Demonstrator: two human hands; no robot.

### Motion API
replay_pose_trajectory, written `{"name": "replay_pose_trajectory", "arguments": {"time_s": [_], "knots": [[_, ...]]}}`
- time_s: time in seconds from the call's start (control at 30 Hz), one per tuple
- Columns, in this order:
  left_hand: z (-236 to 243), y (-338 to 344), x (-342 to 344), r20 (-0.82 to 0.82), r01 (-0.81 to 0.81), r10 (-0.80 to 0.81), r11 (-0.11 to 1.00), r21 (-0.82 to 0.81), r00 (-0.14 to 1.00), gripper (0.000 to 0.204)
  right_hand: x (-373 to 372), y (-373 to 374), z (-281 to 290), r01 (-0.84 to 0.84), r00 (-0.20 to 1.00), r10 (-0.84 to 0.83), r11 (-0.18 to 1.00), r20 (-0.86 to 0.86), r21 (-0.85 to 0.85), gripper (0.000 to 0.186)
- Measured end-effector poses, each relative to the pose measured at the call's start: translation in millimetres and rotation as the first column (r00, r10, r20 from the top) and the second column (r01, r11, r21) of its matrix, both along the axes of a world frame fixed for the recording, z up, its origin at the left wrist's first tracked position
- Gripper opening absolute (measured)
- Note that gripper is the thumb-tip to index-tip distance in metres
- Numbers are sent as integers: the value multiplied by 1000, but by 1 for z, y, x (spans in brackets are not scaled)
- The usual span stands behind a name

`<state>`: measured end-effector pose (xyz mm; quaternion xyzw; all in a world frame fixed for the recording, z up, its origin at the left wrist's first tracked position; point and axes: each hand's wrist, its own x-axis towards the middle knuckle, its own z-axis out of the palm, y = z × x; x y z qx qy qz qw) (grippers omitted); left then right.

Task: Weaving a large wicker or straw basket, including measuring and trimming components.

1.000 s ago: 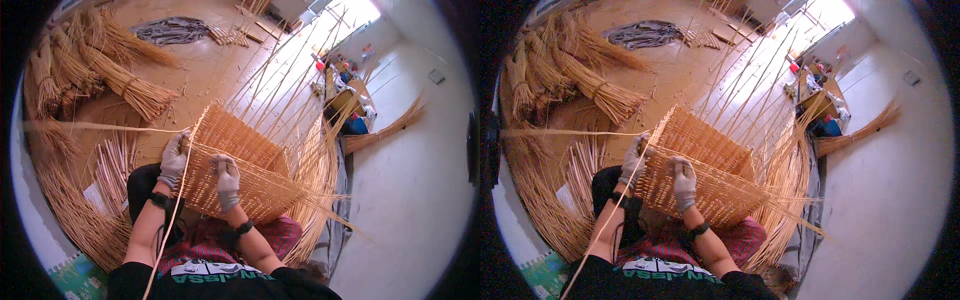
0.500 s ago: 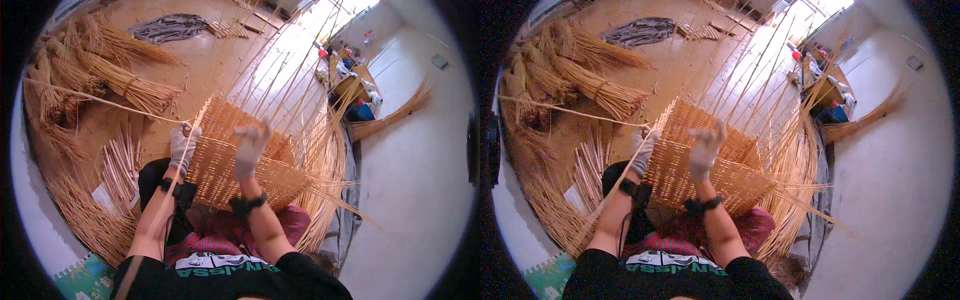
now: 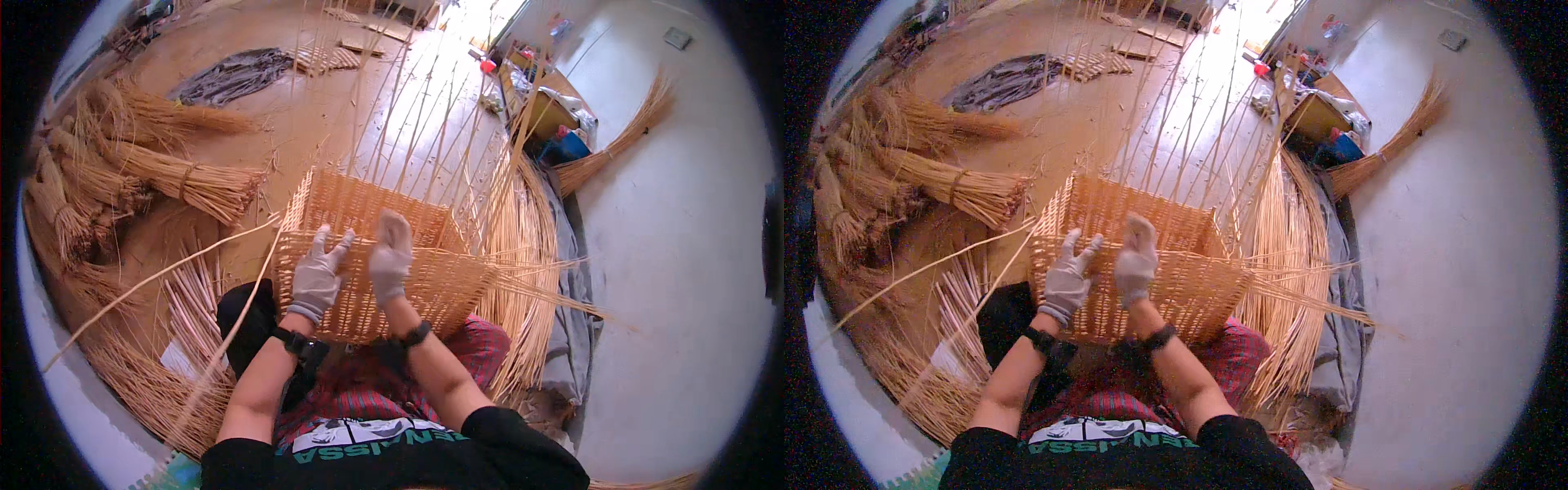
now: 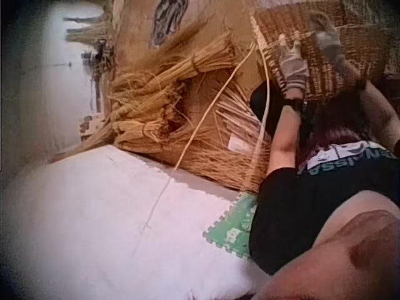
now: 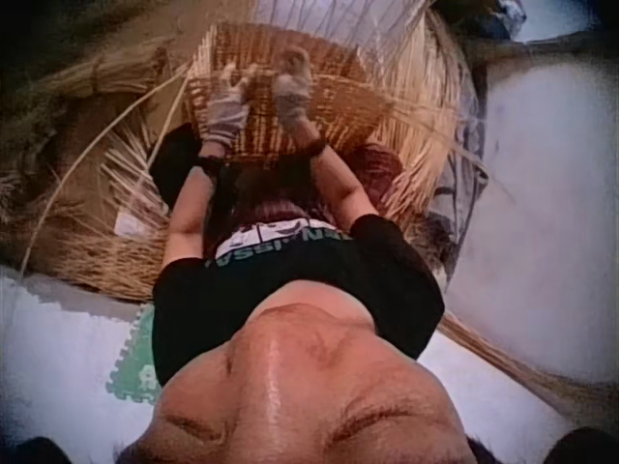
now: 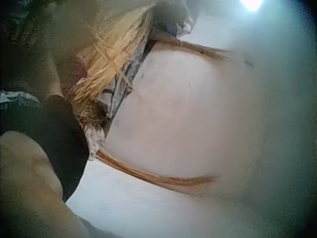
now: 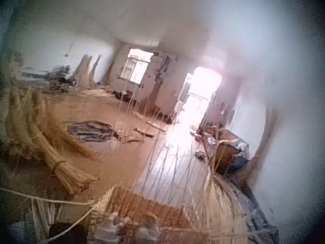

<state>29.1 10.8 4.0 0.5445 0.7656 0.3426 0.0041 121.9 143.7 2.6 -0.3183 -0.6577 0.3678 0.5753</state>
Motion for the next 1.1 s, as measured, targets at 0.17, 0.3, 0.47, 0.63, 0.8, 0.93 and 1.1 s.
{"name": "replay_pose_trajectory", "arguments": {"time_s": [0.17,0.3,0.47,0.63,0.8,0.93,1.1], "knots": [[-13,10,0,-148,-59,53,998,-38,988,67,-7,24,58,-228,968,209,964,138,139,65],[-16,27,0,-239,-14,55,985,171,970,65,79,10,-10,-92,990,71,981,-122,-173,54],[7,52,75,-44,90,-91,996,-29,995,66,76,30,45,44,860,-326,814,393,579,40],[-18,71,77,-132,70,-72,997,-22,989,69,87,45,36,91,925,-182,959,333,268,44],[-6,50,68,48,154,-157,986,60,986,60,116,-40,8,109,962,-46,969,271,-223,34],[-14,14,30,416,-48,-217,841,539,883,22,56,-93,24,-415,891,414,909,186,-39,32],[-66,-27,-50,745,-696,239,605,387,622,22,-50,-162,82,-627,745,474,738,469,251,71]]}}
